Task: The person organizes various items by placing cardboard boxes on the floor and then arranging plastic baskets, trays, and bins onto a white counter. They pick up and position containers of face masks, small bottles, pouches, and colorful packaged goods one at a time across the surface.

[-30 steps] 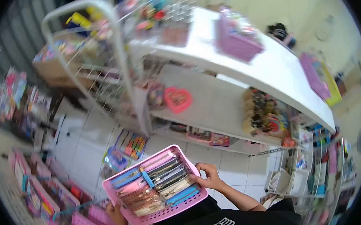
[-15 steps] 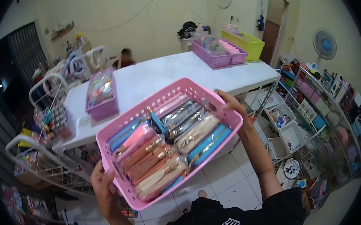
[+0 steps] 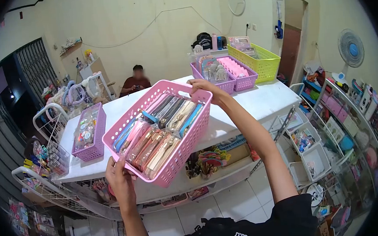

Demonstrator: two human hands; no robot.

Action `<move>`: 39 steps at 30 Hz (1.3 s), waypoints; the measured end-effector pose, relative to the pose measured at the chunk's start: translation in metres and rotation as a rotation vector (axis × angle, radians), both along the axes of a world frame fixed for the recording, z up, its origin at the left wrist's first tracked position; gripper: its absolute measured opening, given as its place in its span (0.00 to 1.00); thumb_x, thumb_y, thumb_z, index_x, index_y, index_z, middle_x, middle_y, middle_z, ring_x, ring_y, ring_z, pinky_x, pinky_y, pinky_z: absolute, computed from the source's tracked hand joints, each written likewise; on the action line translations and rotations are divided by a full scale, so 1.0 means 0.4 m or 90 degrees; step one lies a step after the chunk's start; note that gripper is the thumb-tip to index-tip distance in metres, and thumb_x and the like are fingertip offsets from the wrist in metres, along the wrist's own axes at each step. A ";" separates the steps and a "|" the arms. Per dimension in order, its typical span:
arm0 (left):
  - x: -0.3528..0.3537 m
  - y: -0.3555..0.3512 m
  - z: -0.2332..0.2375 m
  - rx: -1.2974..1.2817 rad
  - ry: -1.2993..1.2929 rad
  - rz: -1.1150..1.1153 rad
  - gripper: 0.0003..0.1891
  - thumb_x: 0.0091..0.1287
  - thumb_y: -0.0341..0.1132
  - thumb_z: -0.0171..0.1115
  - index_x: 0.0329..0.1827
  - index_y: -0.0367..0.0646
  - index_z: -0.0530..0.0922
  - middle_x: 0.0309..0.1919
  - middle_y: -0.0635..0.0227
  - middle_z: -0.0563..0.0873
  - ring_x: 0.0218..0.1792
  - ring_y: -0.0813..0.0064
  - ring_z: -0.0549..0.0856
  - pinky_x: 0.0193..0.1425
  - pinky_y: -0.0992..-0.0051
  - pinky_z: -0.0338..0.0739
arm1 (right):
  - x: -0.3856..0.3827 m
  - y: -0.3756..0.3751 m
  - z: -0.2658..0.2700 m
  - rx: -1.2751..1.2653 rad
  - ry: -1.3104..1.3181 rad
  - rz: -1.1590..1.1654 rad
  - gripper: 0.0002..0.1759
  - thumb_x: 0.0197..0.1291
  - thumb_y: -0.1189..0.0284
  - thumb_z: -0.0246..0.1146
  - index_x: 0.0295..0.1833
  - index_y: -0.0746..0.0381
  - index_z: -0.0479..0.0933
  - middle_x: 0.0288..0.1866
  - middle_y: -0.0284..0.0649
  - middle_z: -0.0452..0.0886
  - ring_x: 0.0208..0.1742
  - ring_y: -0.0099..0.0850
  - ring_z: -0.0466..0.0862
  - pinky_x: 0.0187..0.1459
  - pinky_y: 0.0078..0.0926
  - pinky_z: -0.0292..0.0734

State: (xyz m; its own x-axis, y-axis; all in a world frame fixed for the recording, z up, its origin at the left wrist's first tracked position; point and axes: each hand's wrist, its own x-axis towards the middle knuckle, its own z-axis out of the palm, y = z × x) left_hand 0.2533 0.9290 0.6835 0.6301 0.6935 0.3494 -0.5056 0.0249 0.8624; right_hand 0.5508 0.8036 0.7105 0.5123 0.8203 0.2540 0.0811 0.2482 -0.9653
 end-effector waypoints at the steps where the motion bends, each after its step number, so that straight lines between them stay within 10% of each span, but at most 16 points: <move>1: 0.017 -0.009 0.006 -0.001 -0.003 0.031 0.08 0.54 0.33 0.49 0.30 0.36 0.68 0.14 0.71 0.73 0.11 0.88 0.69 0.13 0.90 0.61 | 0.029 0.018 0.010 -0.071 -0.046 0.022 0.08 0.35 0.75 0.51 0.27 0.65 0.67 0.20 0.31 0.66 0.21 0.17 0.68 0.19 0.10 0.63; 6: 0.126 -0.046 -0.001 -0.040 -0.029 0.085 0.08 0.55 0.34 0.50 0.29 0.37 0.67 0.14 0.67 0.74 0.12 0.84 0.71 0.16 0.88 0.65 | 0.143 0.054 0.067 -0.238 -0.468 -0.042 0.11 0.38 0.74 0.54 0.31 0.66 0.70 0.24 0.38 0.71 0.26 0.27 0.73 0.29 0.22 0.68; 8: 0.179 -0.057 -0.008 -0.057 -0.051 0.081 0.07 0.55 0.32 0.50 0.30 0.37 0.67 0.15 0.67 0.74 0.14 0.82 0.73 0.18 0.87 0.68 | 0.074 0.021 0.097 0.101 -0.664 -0.433 0.12 0.41 0.71 0.55 0.33 0.66 0.70 0.28 0.43 0.72 0.32 0.35 0.74 0.34 0.26 0.67; 10: 0.244 -0.078 -0.008 -0.068 -0.070 0.080 0.07 0.55 0.33 0.50 0.30 0.37 0.67 0.16 0.67 0.75 0.16 0.82 0.74 0.19 0.86 0.69 | -0.031 -0.028 0.085 0.141 -0.670 -0.499 0.15 0.43 0.66 0.56 0.36 0.65 0.69 0.35 0.44 0.72 0.38 0.34 0.73 0.41 0.26 0.65; 21: 0.436 -0.141 -0.030 0.023 -0.073 0.014 0.10 0.57 0.34 0.48 0.32 0.35 0.63 0.23 0.64 0.73 0.25 0.78 0.75 0.28 0.82 0.69 | -0.082 -0.078 -0.056 0.061 -0.825 -0.320 0.18 0.38 0.74 0.60 0.40 0.60 0.66 0.36 0.43 0.66 0.43 0.39 0.66 0.41 0.30 0.66; 23: 0.416 -0.116 -0.045 0.224 0.051 0.177 0.18 0.53 0.37 0.53 0.39 0.33 0.61 0.30 0.60 0.71 0.35 0.72 0.73 0.36 0.76 0.67 | -0.092 -0.084 -0.042 0.067 -0.831 -0.339 0.18 0.39 0.72 0.60 0.39 0.58 0.67 0.33 0.42 0.66 0.40 0.37 0.67 0.37 0.28 0.67; 25: 0.416 -0.094 -0.060 0.546 0.127 0.657 0.30 0.48 0.40 0.59 0.48 0.35 0.55 0.41 0.54 0.65 0.44 0.67 0.67 0.45 0.71 0.61 | -0.080 -0.083 -0.042 0.067 -0.807 -0.329 0.16 0.37 0.73 0.61 0.36 0.61 0.69 0.33 0.42 0.66 0.39 0.37 0.68 0.38 0.29 0.66; 30: 0.466 -0.028 -0.069 0.399 -0.001 0.292 0.36 0.42 0.38 0.63 0.52 0.40 0.52 0.46 0.56 0.63 0.46 0.65 0.65 0.48 0.72 0.59 | -0.029 -0.083 -0.056 0.127 -0.770 -0.321 0.16 0.35 0.73 0.63 0.35 0.61 0.71 0.31 0.41 0.67 0.36 0.35 0.69 0.37 0.27 0.66; 39: 0.298 -0.192 -0.054 0.343 0.085 0.374 0.30 0.40 0.31 0.65 0.45 0.40 0.59 0.42 0.64 0.64 0.40 0.72 0.67 0.41 0.74 0.64 | -0.117 -0.196 -0.043 0.185 -0.696 -0.286 0.14 0.33 0.75 0.64 0.32 0.62 0.73 0.26 0.39 0.68 0.28 0.30 0.71 0.27 0.22 0.67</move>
State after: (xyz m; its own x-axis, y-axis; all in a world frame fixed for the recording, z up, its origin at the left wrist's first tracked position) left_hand 0.3725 0.8523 0.6619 0.2747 0.6826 0.6772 -0.1981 -0.6490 0.7346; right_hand 0.5039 0.7250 0.6933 0.1367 0.4652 0.8746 0.9513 0.1844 -0.2469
